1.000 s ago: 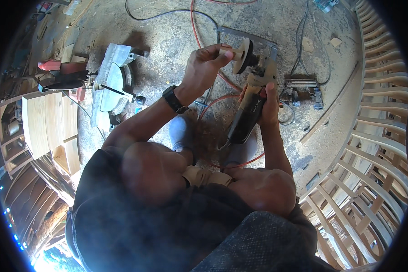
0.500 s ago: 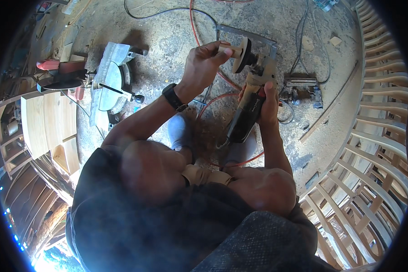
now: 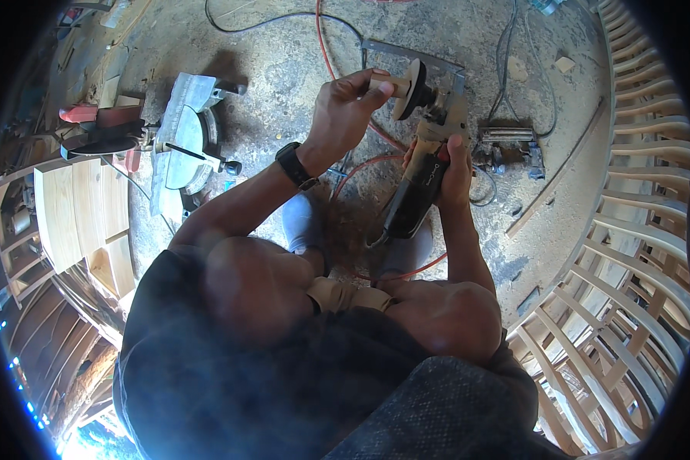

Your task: The person measures, cuts, sands, and glues small wooden components to a curved wooden furniture frame. The person uses a ruler to measure, a miter saw to cut a small wooden piece, a handheld sander to smooth it, and applies glue from a bottle before attaching it to the frame.

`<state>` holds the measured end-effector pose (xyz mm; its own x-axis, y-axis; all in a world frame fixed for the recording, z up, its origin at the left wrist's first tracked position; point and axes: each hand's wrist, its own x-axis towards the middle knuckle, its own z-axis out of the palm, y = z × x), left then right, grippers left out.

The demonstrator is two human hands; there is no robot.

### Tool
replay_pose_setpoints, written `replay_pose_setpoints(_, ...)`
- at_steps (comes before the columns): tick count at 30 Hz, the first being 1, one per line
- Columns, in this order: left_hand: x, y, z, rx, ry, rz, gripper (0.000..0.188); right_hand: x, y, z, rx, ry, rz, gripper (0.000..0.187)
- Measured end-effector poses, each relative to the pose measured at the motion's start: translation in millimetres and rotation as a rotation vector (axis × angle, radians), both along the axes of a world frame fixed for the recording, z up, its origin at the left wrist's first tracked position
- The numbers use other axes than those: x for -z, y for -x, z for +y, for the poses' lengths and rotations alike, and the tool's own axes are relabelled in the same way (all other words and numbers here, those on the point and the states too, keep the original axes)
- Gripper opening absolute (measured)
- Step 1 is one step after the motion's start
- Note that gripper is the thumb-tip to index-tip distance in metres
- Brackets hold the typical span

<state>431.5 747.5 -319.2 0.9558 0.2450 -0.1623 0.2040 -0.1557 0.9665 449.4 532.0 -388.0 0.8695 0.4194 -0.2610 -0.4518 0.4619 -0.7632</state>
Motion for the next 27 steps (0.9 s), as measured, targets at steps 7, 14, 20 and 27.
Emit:
replay_pose_setpoints(7, 0.9, -1.3, -1.7, -0.046, 0.129, -0.067, 0.031, 2.5, -1.4, -5.3, -0.057, 0.017, -0.043, 0.062)
replay_pose_setpoints(14, 2.7, 1.0, -3.6, -0.034, 0.016, -0.025, 0.031, 5.5, -3.5, -8.4, -0.092, 0.064, -0.078, 0.068)
replay_pose_setpoints(20, 1.8, 1.8, -5.4, -0.023, -0.012, -0.050, 0.032, -3.9, -0.7, -1.3, -0.007, -0.010, -0.012, 0.054)
replay_pose_setpoints(27, 2.9, 2.9, -7.3, -0.016, 0.008, -0.071, 0.032, -3.4, -1.8, -2.7, -0.013, -0.002, -0.021, 0.055)
